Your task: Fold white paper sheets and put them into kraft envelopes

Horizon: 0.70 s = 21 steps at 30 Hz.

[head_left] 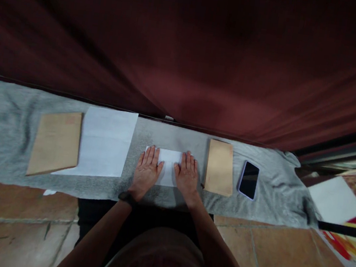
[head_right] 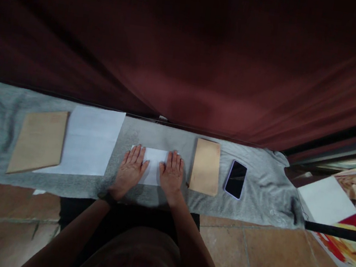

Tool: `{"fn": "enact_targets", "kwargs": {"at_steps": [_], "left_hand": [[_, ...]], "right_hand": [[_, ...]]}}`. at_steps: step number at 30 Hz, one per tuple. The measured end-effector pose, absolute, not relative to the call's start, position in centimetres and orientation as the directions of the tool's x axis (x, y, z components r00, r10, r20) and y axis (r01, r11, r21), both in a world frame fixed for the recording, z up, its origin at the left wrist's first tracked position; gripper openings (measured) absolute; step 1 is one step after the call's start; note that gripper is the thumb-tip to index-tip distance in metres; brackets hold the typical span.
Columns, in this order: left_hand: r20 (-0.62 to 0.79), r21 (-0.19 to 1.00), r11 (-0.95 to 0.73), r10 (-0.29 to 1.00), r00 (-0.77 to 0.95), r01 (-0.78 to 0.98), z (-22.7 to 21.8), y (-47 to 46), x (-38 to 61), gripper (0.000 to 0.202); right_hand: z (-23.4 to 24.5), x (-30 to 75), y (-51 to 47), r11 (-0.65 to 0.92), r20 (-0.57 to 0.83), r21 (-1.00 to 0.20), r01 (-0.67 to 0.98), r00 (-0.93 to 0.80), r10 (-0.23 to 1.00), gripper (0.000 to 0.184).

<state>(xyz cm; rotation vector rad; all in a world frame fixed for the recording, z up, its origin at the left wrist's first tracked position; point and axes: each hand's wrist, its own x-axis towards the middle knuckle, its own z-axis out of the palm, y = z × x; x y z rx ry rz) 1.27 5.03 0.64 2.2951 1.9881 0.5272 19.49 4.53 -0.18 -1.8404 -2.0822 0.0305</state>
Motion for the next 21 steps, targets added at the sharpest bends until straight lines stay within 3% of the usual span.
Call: {"fn": "enact_targets", "kwargs": {"at_steps": [17, 21], "left_hand": [[0.270, 0.337, -0.118, 0.963, 0.025, 0.934, 0.7, 3.9, -0.2, 0.065], [0.237, 0.313, -0.206, 0.962, 0.134, 0.927, 1.4, 2.8, 1.9, 0.061]], "right_hand": [[-0.2, 20.6, 4.0, 0.120, 0.266, -0.244, 0.962, -0.053, 0.962, 0.062], [-0.2, 20.5, 4.0, 0.118, 0.269, -0.252, 0.961, -0.048, 0.962, 0.061]]}}
